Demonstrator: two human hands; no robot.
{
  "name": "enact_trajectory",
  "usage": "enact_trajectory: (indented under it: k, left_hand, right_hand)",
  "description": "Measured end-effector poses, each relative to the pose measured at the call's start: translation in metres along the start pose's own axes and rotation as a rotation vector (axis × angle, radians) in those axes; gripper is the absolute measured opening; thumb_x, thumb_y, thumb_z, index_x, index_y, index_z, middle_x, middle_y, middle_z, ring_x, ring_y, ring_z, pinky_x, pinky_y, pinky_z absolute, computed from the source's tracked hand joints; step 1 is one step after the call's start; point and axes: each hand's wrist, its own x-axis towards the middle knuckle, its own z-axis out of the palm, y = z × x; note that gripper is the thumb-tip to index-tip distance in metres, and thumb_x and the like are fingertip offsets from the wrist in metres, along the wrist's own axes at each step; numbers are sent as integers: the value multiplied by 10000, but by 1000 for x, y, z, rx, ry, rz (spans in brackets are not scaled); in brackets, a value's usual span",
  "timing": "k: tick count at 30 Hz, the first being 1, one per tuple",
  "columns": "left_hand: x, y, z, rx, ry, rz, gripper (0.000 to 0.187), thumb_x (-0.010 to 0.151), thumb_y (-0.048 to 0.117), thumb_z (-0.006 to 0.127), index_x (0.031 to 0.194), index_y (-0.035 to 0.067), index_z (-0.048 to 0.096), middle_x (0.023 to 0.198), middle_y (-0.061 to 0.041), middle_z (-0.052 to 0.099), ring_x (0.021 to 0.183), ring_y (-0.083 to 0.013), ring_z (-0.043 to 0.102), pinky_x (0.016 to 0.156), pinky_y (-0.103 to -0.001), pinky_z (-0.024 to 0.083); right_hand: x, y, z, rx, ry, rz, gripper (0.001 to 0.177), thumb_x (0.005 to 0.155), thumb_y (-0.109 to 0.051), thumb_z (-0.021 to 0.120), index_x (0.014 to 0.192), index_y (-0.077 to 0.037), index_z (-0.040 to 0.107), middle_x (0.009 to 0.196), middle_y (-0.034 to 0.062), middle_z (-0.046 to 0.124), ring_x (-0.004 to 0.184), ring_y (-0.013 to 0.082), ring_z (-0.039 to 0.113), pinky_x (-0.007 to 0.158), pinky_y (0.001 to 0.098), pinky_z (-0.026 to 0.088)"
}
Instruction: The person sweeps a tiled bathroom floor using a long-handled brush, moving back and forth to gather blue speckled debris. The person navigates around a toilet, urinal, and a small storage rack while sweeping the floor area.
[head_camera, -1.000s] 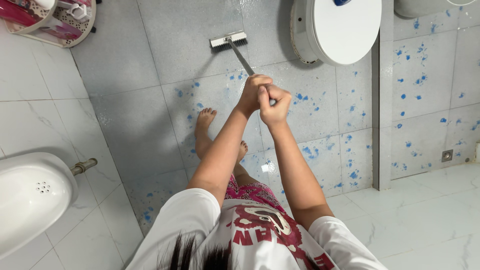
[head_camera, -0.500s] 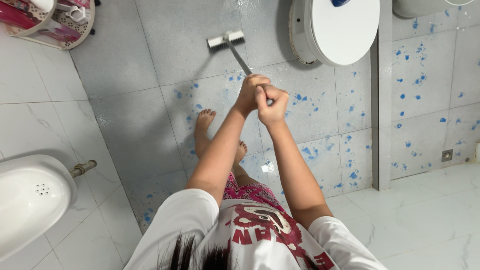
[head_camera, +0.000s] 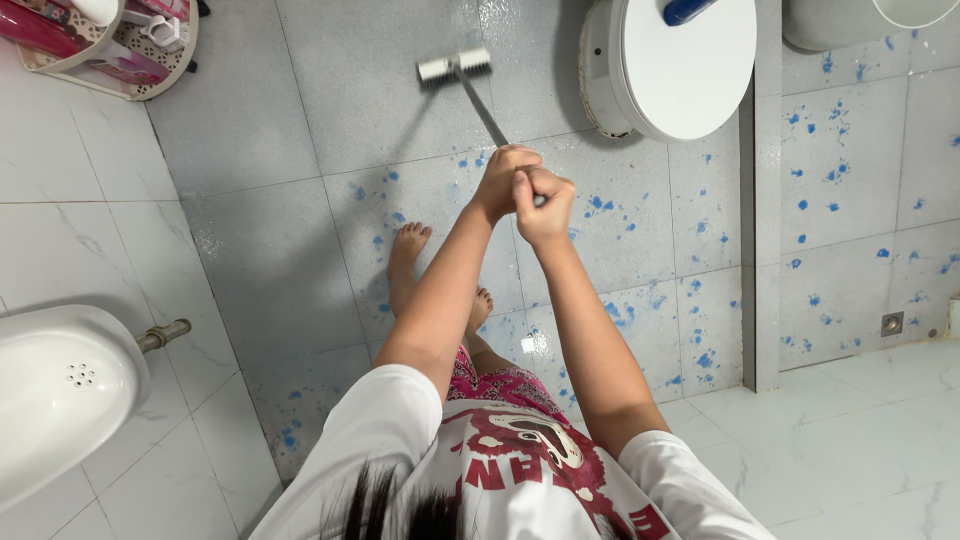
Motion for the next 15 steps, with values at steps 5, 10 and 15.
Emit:
enact_trajectory:
  k: [5, 10, 15]
  left_hand:
    - [-6, 15, 4, -27, 28, 2, 278, 674, 120, 663, 603, 17, 415, 586, -142, 466, 576, -332, 516, 578, -437, 438]
    - [-15, -16, -4, 17, 36, 85, 223, 769, 141, 651, 665, 31, 487, 658, -136, 537, 684, -354, 578, 683, -448, 477]
    - [-15, 6, 3, 67, -2, 58, 261, 698, 166, 666, 617, 28, 460, 618, -142, 516, 627, -353, 564, 629, -430, 457]
  right_hand:
    - [-8, -5, -6, 48, -8, 25, 317, 929, 18, 631, 636, 32, 511, 595, 62, 523, 562, 105, 449, 534, 295, 362]
    - [-13, 15, 14, 113, -40, -170, 297, 932, 50, 617, 671, 32, 478, 665, 108, 525, 646, 151, 526, 641, 317, 452]
    - [-15, -5, -3, 73, -27, -65, 311, 926, 59, 617, 653, 38, 469, 627, 103, 489, 600, 153, 467, 590, 301, 406]
